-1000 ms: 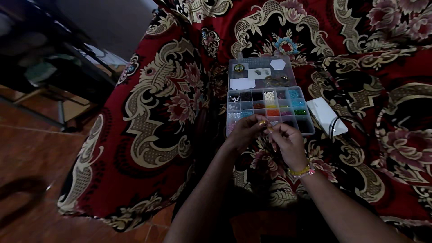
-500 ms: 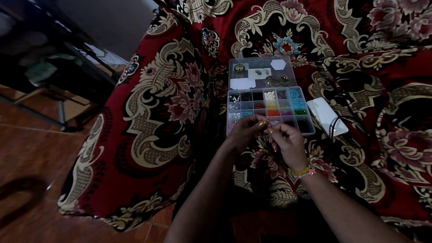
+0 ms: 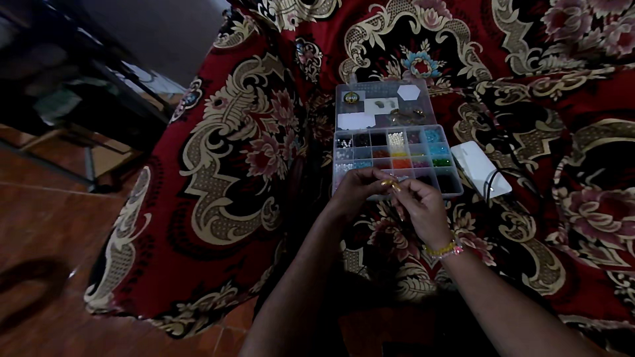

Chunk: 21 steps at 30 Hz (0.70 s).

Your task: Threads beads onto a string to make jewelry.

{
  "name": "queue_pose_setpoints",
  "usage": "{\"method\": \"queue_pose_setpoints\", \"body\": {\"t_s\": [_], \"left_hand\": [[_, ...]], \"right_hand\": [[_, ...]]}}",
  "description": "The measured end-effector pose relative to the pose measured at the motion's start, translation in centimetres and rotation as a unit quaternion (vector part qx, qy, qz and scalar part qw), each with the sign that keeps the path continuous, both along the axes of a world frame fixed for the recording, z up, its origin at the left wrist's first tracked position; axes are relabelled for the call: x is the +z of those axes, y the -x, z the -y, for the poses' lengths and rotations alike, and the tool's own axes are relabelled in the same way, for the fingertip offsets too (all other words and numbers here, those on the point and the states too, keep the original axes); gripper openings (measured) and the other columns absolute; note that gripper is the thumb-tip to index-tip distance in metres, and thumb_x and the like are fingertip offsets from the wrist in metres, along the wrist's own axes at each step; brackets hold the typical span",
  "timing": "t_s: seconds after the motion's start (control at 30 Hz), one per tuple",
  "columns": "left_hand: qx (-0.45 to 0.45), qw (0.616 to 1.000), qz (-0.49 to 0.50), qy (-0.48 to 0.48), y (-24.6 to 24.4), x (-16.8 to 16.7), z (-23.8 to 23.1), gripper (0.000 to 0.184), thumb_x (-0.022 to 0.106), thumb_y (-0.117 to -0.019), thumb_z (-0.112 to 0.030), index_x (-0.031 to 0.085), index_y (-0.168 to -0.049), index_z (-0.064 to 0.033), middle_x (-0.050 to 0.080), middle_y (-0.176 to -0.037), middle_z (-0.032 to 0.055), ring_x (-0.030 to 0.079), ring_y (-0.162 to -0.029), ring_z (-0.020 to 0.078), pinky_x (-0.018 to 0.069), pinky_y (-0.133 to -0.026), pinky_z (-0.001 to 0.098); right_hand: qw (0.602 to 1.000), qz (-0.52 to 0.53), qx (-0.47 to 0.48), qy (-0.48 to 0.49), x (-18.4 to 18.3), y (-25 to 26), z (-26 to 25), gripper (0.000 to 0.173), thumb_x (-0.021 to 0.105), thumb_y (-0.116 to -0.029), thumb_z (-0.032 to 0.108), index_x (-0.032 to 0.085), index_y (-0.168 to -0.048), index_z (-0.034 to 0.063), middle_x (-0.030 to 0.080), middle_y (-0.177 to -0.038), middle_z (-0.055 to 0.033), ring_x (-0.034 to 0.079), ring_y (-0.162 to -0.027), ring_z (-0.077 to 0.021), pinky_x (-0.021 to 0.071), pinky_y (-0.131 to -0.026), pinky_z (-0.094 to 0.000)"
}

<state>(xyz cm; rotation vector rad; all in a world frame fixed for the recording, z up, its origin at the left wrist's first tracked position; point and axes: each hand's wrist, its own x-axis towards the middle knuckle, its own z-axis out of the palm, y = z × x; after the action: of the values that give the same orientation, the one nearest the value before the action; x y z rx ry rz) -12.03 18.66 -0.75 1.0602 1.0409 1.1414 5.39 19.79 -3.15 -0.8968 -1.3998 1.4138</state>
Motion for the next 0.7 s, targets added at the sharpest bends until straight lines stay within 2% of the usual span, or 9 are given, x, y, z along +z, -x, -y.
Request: {"method": "queue_pose_setpoints", "body": {"t_s": [0.17, 0.27, 0.37, 0.47, 0.6, 0.7], "left_hand": [[0.017, 1.0, -0.01, -0.015, 0.0, 0.1, 0.0, 0.009, 0.063, -0.0961, -0.001, 0.072, -0.098, -0.0008, 0.073, -0.099, 0.0043, 0.069, -0.088, 0.0102, 0.0583, -0.085, 0.0287], [0.021, 1.0, -0.004, -0.012, 0.0, 0.1, 0.1, 0.009, 0.063, -0.0964, 0.0, 0.071, -0.096, -0.0006, 0.073, -0.102, 0.0058, 0.069, -0.087, 0.0104, 0.0584, -0.083, 0.0285], [0.018, 1.0, -0.001, -0.009, -0.1, 0.1, 0.1, 0.009, 0.062, -0.0964, 0.001, 0.071, -0.096, 0.0001, 0.072, -0.103, 0.0065, 0.069, -0.087, 0.0101, 0.0584, -0.082, 0.0274], [0.019, 1.0, -0.016, -0.011, -0.1, 0.2, 0.1, 0.009, 0.063, -0.0951, 0.002, 0.072, -0.095, 0.0001, 0.072, -0.101, 0.0059, 0.068, -0.087, 0.0101, 0.0579, -0.083, 0.0276], [0.07, 0.989, -0.123, -0.042, 0.5, 0.6, 0.0, 0.008, 0.064, -0.0966, -0.002, 0.07, -0.1, -0.0005, 0.072, -0.099, 0.0038, 0.067, -0.086, 0.0091, 0.0574, -0.083, 0.0287], [0.147, 0.947, -0.264, -0.107, 1.7, 0.1, -0.1, 0.009, 0.067, -0.0972, -0.01, 0.072, -0.101, -0.0029, 0.071, -0.096, 0.0038, 0.067, -0.084, 0.0094, 0.0578, -0.077, 0.0292]], "right_hand": [[0.999, -0.015, 0.017, 0.025, 0.1, -0.1, -0.1, 0.018, 0.053, -0.1017, 0.01, 0.068, -0.103, -0.001, 0.069, -0.076, 0.0, 0.059, -0.053, -0.0037, 0.0517, -0.049, -0.0187], [0.999, -0.029, 0.027, 0.019, -0.2, -0.1, -0.1, 0.022, 0.049, -0.1037, 0.01, 0.066, -0.109, -0.0022, 0.071, -0.082, -0.0022, 0.059, -0.054, -0.0049, 0.053, -0.05, -0.0202], [0.999, -0.028, 0.033, 0.022, -0.2, -0.1, -0.2, 0.021, 0.051, -0.1036, 0.012, 0.066, -0.109, -0.0013, 0.071, -0.082, -0.0024, 0.059, -0.054, -0.0048, 0.0521, -0.05, -0.0201], [0.999, -0.01, 0.022, 0.023, 0.1, 0.0, 0.0, 0.015, 0.056, -0.1002, 0.008, 0.068, -0.101, -0.0007, 0.07, -0.079, -0.0003, 0.059, -0.054, -0.0028, 0.0518, -0.05, -0.0178], [1.0, -0.002, 0.023, 0.007, 0.1, -0.1, 0.0, 0.013, 0.057, -0.0992, 0.006, 0.068, -0.098, 0.0004, 0.068, -0.074, 0.0023, 0.057, -0.052, -0.0007, 0.0498, -0.049, -0.0158], [1.0, -0.007, 0.019, -0.001, 0.1, -0.1, 0.0, 0.013, 0.057, -0.0989, 0.006, 0.069, -0.098, 0.0005, 0.069, -0.075, 0.0026, 0.057, -0.052, -0.0008, 0.05, -0.049, -0.0162]]}}
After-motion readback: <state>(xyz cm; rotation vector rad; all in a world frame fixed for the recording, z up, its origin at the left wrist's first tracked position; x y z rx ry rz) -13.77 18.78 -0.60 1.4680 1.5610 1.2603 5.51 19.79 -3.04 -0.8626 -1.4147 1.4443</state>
